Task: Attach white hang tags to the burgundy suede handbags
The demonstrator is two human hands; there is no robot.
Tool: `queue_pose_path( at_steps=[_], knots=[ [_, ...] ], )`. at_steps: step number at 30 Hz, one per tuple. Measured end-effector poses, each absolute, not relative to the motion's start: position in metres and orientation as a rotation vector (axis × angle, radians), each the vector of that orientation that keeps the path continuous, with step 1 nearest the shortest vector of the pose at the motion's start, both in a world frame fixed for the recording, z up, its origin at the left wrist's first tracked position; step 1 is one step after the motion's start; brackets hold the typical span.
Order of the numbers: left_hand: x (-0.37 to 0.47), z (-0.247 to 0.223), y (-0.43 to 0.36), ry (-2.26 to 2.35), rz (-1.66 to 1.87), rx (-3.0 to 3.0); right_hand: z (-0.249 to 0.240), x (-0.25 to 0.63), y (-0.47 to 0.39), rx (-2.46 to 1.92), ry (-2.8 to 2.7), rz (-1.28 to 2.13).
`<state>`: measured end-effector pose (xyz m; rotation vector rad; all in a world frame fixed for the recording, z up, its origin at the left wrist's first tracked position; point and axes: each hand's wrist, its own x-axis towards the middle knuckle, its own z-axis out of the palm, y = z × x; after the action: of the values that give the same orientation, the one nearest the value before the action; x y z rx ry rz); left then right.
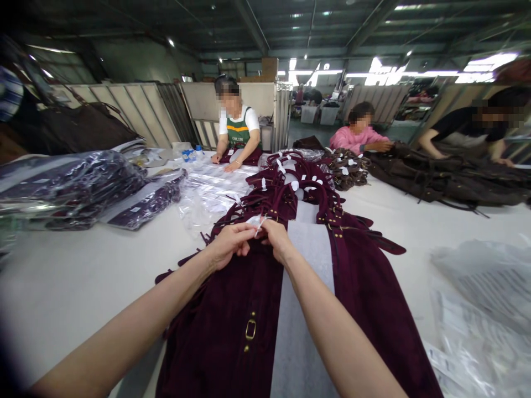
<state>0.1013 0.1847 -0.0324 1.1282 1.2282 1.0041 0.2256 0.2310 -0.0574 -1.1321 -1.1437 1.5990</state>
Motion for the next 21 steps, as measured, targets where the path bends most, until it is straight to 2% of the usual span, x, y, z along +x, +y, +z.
queue_pose_path(
  at_steps=[6,9,13,17,21],
  knots=[
    [0.092,-0.033,0.201,1.362,1.144,1.107,-0.058,0.241,0.216,-1.179,-1.609,1.493],
    [0.083,-0.029,0.202,1.614,1.143,1.221,-0.059,0.255,0.21,-1.211,-1.637,1.258],
    [0.076,-0.019,0.177,1.861,0.97,1.623,-0.061,0.294,0.2,-1.32,-1.561,0.938],
    [0.078,-0.019,0.127,1.951,0.72,1.935,-0.061,0.351,0.173,-1.363,-1.665,0.554],
    [0.082,-0.034,0.077,1.942,0.659,2.106,-0.072,0.413,0.141,-1.496,-1.696,0.128]
  ],
)
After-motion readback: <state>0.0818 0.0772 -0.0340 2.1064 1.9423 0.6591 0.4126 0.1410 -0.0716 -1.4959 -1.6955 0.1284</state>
